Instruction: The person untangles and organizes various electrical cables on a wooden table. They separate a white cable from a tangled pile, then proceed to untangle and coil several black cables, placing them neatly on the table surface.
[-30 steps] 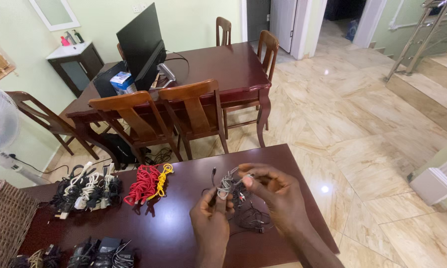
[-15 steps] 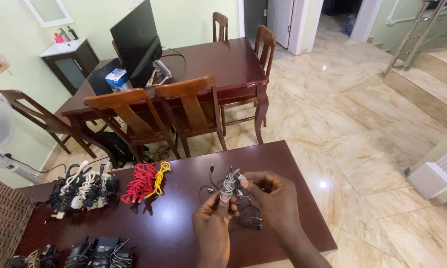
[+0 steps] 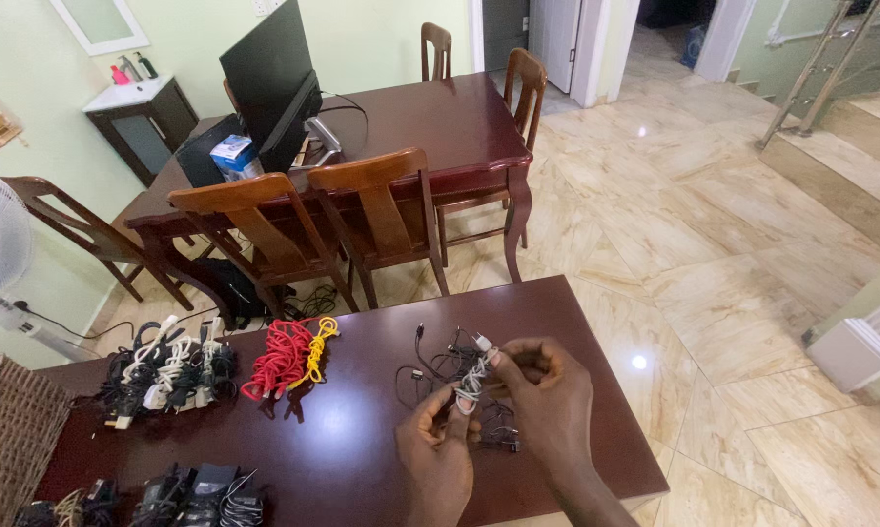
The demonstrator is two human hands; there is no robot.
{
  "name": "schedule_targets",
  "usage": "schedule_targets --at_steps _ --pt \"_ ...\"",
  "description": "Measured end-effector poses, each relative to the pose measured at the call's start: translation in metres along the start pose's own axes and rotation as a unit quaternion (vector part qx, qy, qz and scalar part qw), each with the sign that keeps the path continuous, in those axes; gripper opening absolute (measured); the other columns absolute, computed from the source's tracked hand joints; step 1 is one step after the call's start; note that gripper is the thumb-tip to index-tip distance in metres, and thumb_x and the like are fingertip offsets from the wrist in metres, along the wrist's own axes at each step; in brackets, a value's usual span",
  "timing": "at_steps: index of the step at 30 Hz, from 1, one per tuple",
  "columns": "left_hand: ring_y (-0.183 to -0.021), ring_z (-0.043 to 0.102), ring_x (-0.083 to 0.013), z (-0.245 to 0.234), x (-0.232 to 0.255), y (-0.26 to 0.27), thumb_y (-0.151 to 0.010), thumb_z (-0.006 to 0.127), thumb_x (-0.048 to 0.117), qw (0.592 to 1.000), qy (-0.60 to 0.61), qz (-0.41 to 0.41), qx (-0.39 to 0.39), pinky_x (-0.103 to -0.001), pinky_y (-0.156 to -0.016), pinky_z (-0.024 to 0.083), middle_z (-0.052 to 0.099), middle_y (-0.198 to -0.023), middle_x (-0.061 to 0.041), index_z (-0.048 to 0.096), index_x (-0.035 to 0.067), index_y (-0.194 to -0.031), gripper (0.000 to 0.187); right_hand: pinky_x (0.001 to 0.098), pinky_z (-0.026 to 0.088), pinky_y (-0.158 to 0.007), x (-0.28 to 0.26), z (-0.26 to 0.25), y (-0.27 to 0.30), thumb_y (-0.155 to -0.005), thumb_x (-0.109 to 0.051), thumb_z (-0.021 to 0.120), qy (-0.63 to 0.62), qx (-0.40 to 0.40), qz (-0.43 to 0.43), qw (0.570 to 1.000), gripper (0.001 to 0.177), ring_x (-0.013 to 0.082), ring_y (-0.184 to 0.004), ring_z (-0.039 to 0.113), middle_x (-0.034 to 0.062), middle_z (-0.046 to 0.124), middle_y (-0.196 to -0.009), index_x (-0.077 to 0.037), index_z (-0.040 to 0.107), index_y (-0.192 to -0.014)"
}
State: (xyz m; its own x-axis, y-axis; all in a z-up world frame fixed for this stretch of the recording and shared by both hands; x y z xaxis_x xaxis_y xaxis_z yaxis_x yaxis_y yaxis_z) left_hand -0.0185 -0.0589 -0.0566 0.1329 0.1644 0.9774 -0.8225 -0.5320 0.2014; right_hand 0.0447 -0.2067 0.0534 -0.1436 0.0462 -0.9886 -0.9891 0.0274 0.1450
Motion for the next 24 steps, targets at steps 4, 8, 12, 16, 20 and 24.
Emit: schedule_targets --at_steps 4,8,12,16,20,24 --pt "-0.083 0.080 -0.0117 0.001 0.010 0.002 -0.117 0.084 0.006 0.998 0.009 0.058 -0.011 -0.031 -0.075 0.068 0.093 -0.104 -0.008 0.093 0.001 -0.153 0.037 0.0416 0.078 -0.091 0.009 0.001 -0.005 -0.115 -0.003 0.073 -0.041 -0.040 -0.026 0.998 0.041 0.0211 -0.100 0.098 0.0128 0.095 -0.123 -0.003 0.080 -0.156" --pt "-0.084 0.079 -0.0115 -0.003 0.016 0.014 -0.117 0.080 0.008 0.997 -0.045 0.063 -0.021 -0.032 -0.072 0.064 0.093 -0.105 -0.007 0.094 0.004 -0.154 0.040 0.0409 0.077 -0.091 0.016 -0.003 -0.009 -0.123 -0.025 0.078 0.051 -0.043 -0.014 0.998 0.041 0.0210 -0.097 0.098 0.0119 0.099 -0.114 -0.005 0.087 -0.157" --pt "-0.087 0.084 -0.0104 0.001 0.014 0.017 -0.118 0.082 0.012 0.995 -0.063 0.073 -0.025 -0.031 -0.078 0.071 0.095 -0.109 -0.005 0.093 0.005 -0.154 0.038 0.0430 0.075 -0.084 0.009 -0.004 -0.008 -0.113 -0.028 0.098 0.113 -0.027 -0.023 0.993 0.041 0.0225 -0.092 0.089 0.0161 0.098 -0.108 0.000 0.097 -0.142" --pt "-0.086 0.083 -0.0111 0.005 0.006 0.018 -0.117 0.084 0.011 0.996 -0.016 0.078 -0.044 -0.031 -0.078 0.069 0.095 -0.111 -0.007 0.092 0.004 -0.158 0.043 0.0431 0.076 -0.082 0.007 -0.004 -0.013 -0.115 -0.030 0.093 -0.014 -0.010 0.030 0.999 0.039 0.0226 -0.090 0.088 0.0176 0.099 -0.112 0.003 0.093 -0.137" --pt "-0.087 0.086 -0.0128 0.010 -0.001 0.019 -0.116 0.085 0.012 0.998 -0.003 0.054 -0.043 -0.032 -0.079 0.072 0.097 -0.113 -0.009 0.092 0.005 -0.160 0.045 0.0441 0.078 -0.086 0.015 -0.009 -0.024 -0.121 -0.031 0.077 -0.126 -0.026 0.020 0.992 0.036 0.0298 -0.092 0.097 0.0258 0.100 -0.109 0.004 0.077 -0.132" --pt "-0.089 0.088 -0.0152 0.017 0.009 0.025 -0.117 0.084 0.010 0.998 0.015 0.047 -0.038 -0.034 -0.081 0.076 0.099 -0.115 -0.013 0.094 0.003 -0.157 0.042 0.0451 0.076 -0.086 0.030 -0.006 -0.032 -0.124 -0.032 0.072 -0.129 -0.065 0.036 0.989 0.039 0.0299 -0.096 0.096 0.0246 0.098 -0.112 0.006 0.078 -0.128"
Point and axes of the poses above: each hand's wrist, its own y-axis away from the middle knuckle, its own z-axis out of the palm, x = y × z, the point moved 1 cm from there along -y, towards the middle knuckle
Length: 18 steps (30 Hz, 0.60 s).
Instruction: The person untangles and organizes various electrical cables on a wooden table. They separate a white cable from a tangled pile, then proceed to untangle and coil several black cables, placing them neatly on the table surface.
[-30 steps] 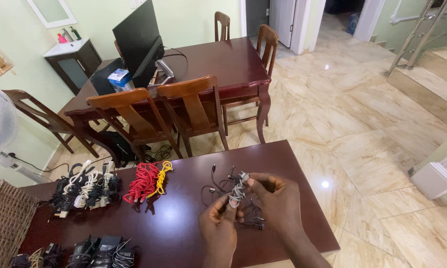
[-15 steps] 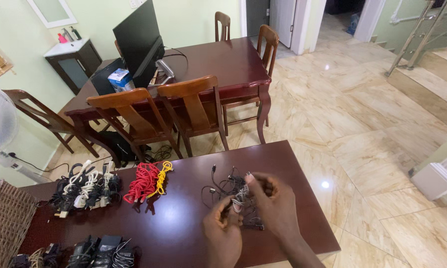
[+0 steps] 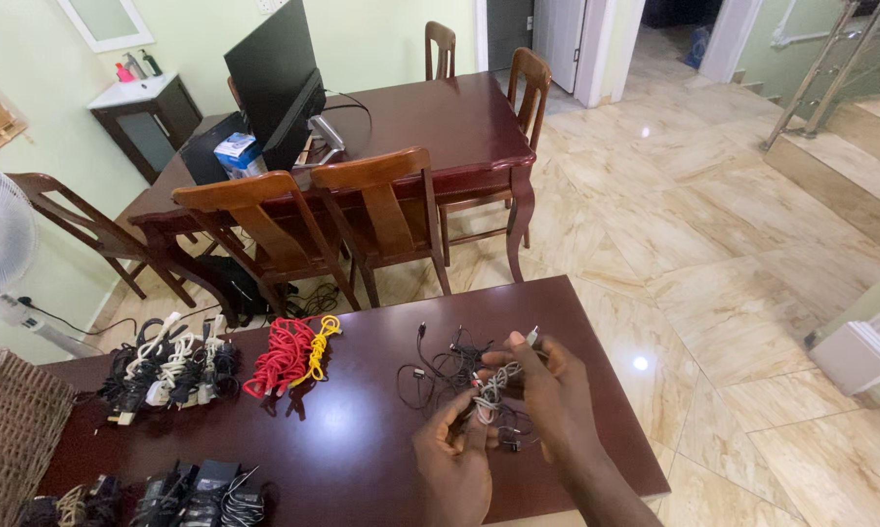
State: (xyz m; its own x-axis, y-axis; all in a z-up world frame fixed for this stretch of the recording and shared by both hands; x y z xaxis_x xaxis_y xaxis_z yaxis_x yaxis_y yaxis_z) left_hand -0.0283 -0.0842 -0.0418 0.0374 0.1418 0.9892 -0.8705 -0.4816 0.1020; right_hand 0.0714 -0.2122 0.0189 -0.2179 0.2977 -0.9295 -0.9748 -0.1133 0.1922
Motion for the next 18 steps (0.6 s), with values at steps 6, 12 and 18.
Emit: schedule_targets --at_steps 6,12,18 --pt "-0.111 0.099 -0.0167 0.024 0.030 0.031 -0.111 0.076 -0.003 0.993 -0.107 0.056 0.003 -0.036 -0.089 0.077 0.096 -0.134 -0.005 0.084 0.009 -0.157 0.048 0.0494 0.065 -0.070 0.009 0.005 0.011 -0.132 -0.043 0.053 -0.115 0.050 0.063 0.990 0.048 0.0291 -0.068 0.073 0.0131 0.073 -0.081 -0.004 0.069 -0.110" --pt "-0.100 0.098 -0.0234 0.035 0.009 0.038 -0.101 0.090 -0.007 0.978 -0.150 0.141 0.032 -0.039 -0.083 0.082 0.098 -0.114 -0.013 0.084 0.005 -0.125 0.028 0.0440 0.043 -0.059 -0.010 0.002 0.006 -0.135 -0.047 0.054 -0.189 0.126 0.156 0.961 0.053 0.0222 -0.056 0.039 0.0016 0.035 -0.066 -0.015 0.048 -0.093" --pt "-0.098 0.100 -0.0253 0.031 0.007 0.040 -0.104 0.092 -0.007 0.949 -0.147 0.279 0.017 -0.043 -0.077 0.076 0.093 -0.103 -0.019 0.077 0.001 -0.111 0.018 0.0444 0.032 -0.053 0.004 -0.010 -0.005 -0.133 -0.038 0.057 -0.197 0.059 0.130 0.970 0.046 0.0191 -0.051 0.028 -0.0020 0.029 -0.062 -0.019 0.047 -0.092"
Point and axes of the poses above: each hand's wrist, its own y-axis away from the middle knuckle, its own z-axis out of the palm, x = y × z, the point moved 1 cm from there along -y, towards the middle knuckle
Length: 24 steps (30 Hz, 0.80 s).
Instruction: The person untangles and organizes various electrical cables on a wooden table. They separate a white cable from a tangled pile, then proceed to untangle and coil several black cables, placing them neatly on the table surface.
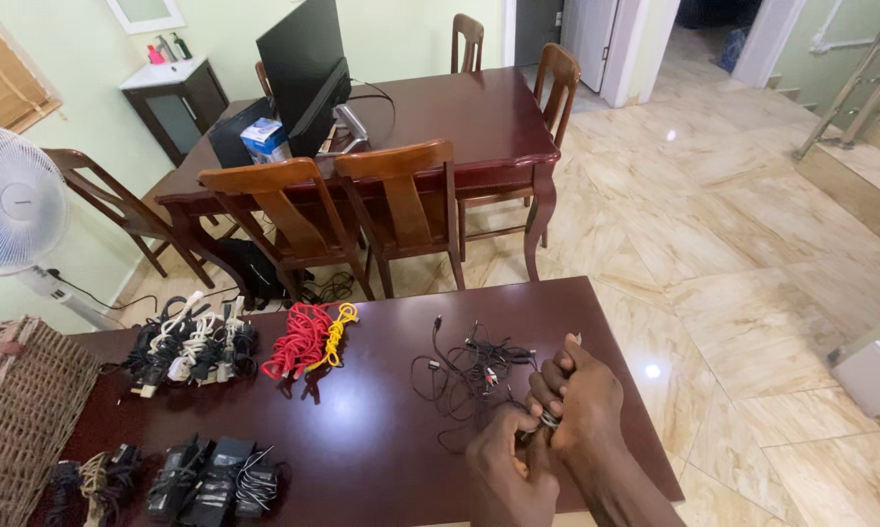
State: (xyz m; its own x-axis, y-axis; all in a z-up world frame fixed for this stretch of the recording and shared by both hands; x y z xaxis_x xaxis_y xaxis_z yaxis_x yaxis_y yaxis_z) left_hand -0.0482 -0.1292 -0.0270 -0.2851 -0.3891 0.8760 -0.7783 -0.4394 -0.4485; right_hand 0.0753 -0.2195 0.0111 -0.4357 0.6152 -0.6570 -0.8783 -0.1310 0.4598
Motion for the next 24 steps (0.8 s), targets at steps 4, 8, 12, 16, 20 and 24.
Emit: schedule_targets --at_steps 4,8,12,16,20,24 --pt "-0.092 0.100 -0.0214 -0.010 0.002 -0.011 -0.108 0.091 -0.002 0.986 -0.005 -0.154 -0.061 -0.040 -0.075 0.075 0.095 -0.106 -0.014 0.083 0.006 -0.117 0.015 0.0459 0.041 -0.055 0.001 0.009 -0.011 -0.134 -0.040 0.057 0.027 -0.032 -0.022 0.999 0.048 0.0196 -0.053 0.036 -0.0013 0.034 -0.064 -0.016 0.050 -0.093" --pt "-0.095 0.095 -0.0221 -0.008 -0.026 -0.016 -0.109 0.087 -0.005 0.961 0.165 -0.220 -0.009 -0.040 -0.082 0.080 0.095 -0.117 -0.016 0.087 0.001 -0.129 0.021 0.0537 0.065 -0.076 -0.008 0.022 0.000 -0.134 -0.037 0.056 0.094 -0.068 -0.056 0.992 0.042 0.0289 -0.070 0.067 0.0080 0.064 -0.078 -0.006 0.070 -0.110" --pt "-0.089 0.094 -0.0289 -0.014 -0.057 -0.033 -0.111 0.083 -0.001 0.878 0.359 -0.315 0.038 -0.045 -0.085 0.083 0.094 -0.111 -0.023 0.089 -0.011 -0.130 0.023 0.0581 0.071 -0.107 -0.016 0.038 0.019 -0.132 -0.050 0.042 0.088 -0.124 -0.053 0.987 0.061 0.0380 -0.110 0.090 0.0221 0.088 -0.111 0.000 0.076 -0.133" --pt "-0.090 0.091 -0.0301 -0.036 -0.049 -0.036 -0.117 0.081 0.010 0.822 0.435 -0.364 0.056 -0.047 -0.085 0.081 0.091 -0.111 -0.022 0.086 -0.008 -0.133 0.024 0.0582 0.067 -0.116 -0.012 0.050 0.028 -0.130 -0.048 0.040 0.074 -0.168 -0.031 0.983 0.061 0.0385 -0.127 0.091 0.0269 0.094 -0.130 0.001 0.074 -0.145" --pt "-0.089 0.091 -0.0307 -0.044 -0.049 -0.037 -0.118 0.082 0.017 0.807 0.442 -0.388 0.059 -0.048 -0.084 0.080 0.092 -0.109 -0.020 0.087 -0.007 -0.132 0.029 0.0539 0.072 -0.113 -0.004 0.051 0.016 -0.130 -0.027 0.052 0.170 -0.182 -0.078 0.965 0.042 0.0384 -0.129 0.093 0.0266 0.094 -0.132 0.004 0.076 -0.146" --pt "-0.085 0.092 -0.0308 -0.067 -0.070 -0.031 -0.120 0.081 0.029 0.808 0.416 -0.411 0.074 -0.046 -0.079 0.080 0.093 -0.108 -0.020 0.085 -0.006 -0.131 0.038 0.0499 0.075 -0.103 0.031 0.060 -0.003 -0.129 -0.022 0.058 0.243 -0.172 -0.057 0.953 0.036 0.0334 -0.119 0.096 0.0254 0.093 -0.129 0.003 0.080 -0.143"
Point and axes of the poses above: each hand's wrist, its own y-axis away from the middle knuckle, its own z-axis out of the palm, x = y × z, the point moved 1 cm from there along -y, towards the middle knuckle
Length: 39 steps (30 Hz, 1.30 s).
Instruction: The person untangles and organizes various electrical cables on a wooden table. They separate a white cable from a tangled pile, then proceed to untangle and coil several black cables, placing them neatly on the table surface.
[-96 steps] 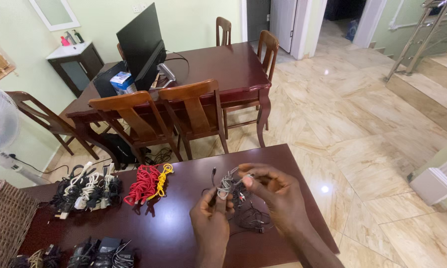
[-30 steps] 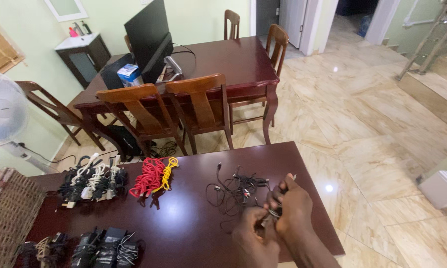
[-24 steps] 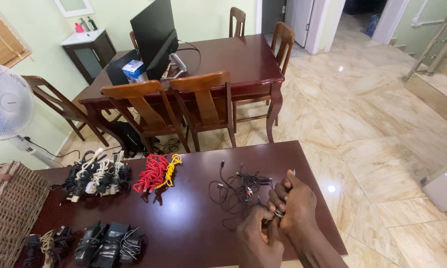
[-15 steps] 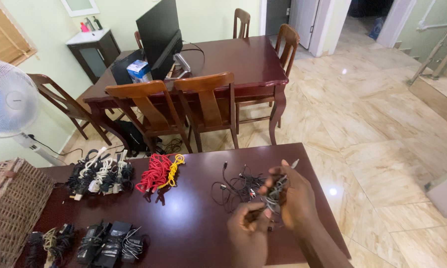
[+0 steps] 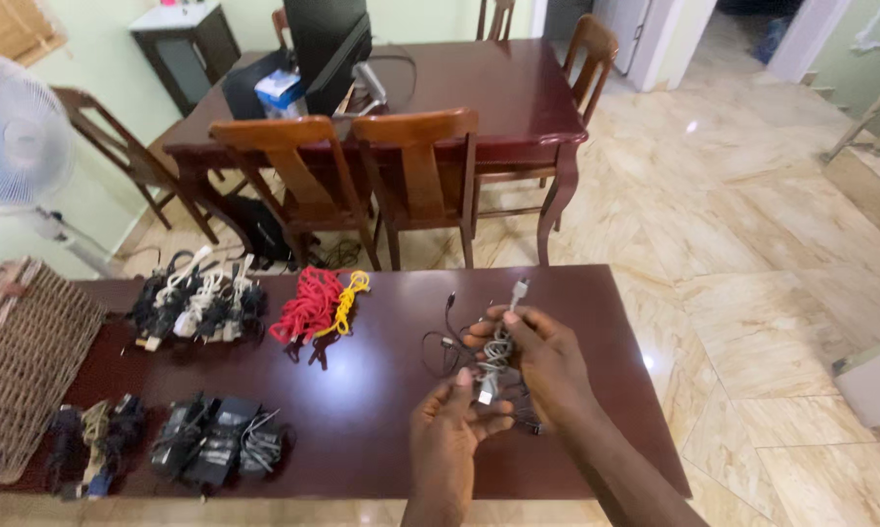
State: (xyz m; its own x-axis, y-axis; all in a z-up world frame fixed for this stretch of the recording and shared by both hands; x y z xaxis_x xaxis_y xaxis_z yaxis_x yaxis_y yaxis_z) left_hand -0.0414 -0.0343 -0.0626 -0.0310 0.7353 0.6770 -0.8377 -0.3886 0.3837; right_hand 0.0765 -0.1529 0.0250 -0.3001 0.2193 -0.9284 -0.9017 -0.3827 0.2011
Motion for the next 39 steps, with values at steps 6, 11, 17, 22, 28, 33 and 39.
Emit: schedule_targets --at_steps 6,11,17,22,28,33,39 --pt "-0.085 0.093 -0.0219 -0.067 0.017 -0.025 -0.113 0.093 0.020 0.979 -0.187 0.018 0.079 -0.039 -0.076 0.077 0.096 -0.108 -0.013 0.092 -0.004 -0.135 0.033 0.0453 0.079 -0.098 0.084 0.039 -0.051 -0.127 -0.027 0.071 0.044 -0.077 0.014 0.996 0.037 0.0311 -0.112 0.097 0.0212 0.095 -0.125 0.005 0.081 -0.145" --pt "-0.083 0.087 -0.0201 -0.143 0.018 -0.060 -0.117 0.091 0.023 0.978 -0.186 0.044 0.081 -0.037 -0.071 0.073 0.091 -0.105 -0.010 0.091 -0.003 -0.129 0.029 0.0436 0.075 -0.090 0.178 0.067 -0.095 -0.124 -0.028 0.076 0.065 -0.131 0.047 0.988 0.038 0.0264 -0.101 0.091 0.0173 0.092 -0.120 -0.003 0.077 -0.153" --pt "-0.083 0.086 -0.0218 -0.234 0.004 -0.105 -0.108 0.094 0.005 0.969 -0.208 0.054 0.119 -0.038 -0.069 0.073 0.090 -0.107 -0.013 0.088 -0.005 -0.125 0.021 0.0399 0.066 -0.070 0.278 0.092 -0.112 -0.120 -0.015 0.085 0.099 -0.163 0.080 0.978 0.038 0.0187 -0.085 0.080 0.0139 0.086 -0.114 0.005 0.077 -0.152" --pt "-0.085 0.090 -0.0209 -0.280 -0.004 -0.113 -0.108 0.086 -0.001 0.953 -0.239 0.033 0.185 -0.037 -0.073 0.077 0.092 -0.109 -0.014 0.088 -0.006 -0.132 0.024 0.0322 0.065 -0.069 0.327 0.123 -0.120 -0.120 -0.022 0.085 0.212 -0.123 0.129 0.961 0.040 0.0148 -0.080 0.079 0.0079 0.088 -0.106 0.000 0.078 -0.153" --pt "-0.085 0.087 -0.0180 -0.311 -0.009 -0.120 -0.106 0.094 0.006 0.935 -0.268 0.038 0.229 -0.036 -0.074 0.074 0.092 -0.104 -0.012 0.092 -0.006 -0.130 0.027 0.0347 0.067 -0.081 0.381 0.131 -0.129 -0.116 -0.027 0.095 0.299 -0.146 0.038 0.942 0.040 0.0136 -0.089 0.087 0.0057 0.094 -0.106 0.001 0.092 -0.144" --pt "-0.084 0.084 -0.0172 -0.338 -0.030 -0.134 -0.110 0.096 0.012 0.940 -0.262 0.038 0.215 -0.035 -0.071 0.070 0.091 -0.103 -0.010 0.090 -0.004 -0.129 0.026 0.0436 0.070 -0.091 0.375 0.137 -0.119 -0.114 -0.034 0.093 0.366 -0.142 0.022 0.919 0.040 0.0184 -0.093 0.089 0.0085 0.096 -0.108 -0.008 0.092 -0.144" --pt "-0.083 0.087 -0.0158 -0.352 -0.042 -0.137 -0.115 0.088 0.014 0.937 -0.286 0.075 0.184 -0.033 -0.073 0.072 0.092 -0.102 -0.011 0.091 -0.007 -0.129 0.025 0.0494 0.066 -0.092 0.364 0.139 -0.109 -0.117 -0.038 0.089 0.447 -0.163 -0.099 0.874 0.038 0.0334 -0.095 0.087 0.0172 0.092 -0.097 -0.001 0.095 -0.118"
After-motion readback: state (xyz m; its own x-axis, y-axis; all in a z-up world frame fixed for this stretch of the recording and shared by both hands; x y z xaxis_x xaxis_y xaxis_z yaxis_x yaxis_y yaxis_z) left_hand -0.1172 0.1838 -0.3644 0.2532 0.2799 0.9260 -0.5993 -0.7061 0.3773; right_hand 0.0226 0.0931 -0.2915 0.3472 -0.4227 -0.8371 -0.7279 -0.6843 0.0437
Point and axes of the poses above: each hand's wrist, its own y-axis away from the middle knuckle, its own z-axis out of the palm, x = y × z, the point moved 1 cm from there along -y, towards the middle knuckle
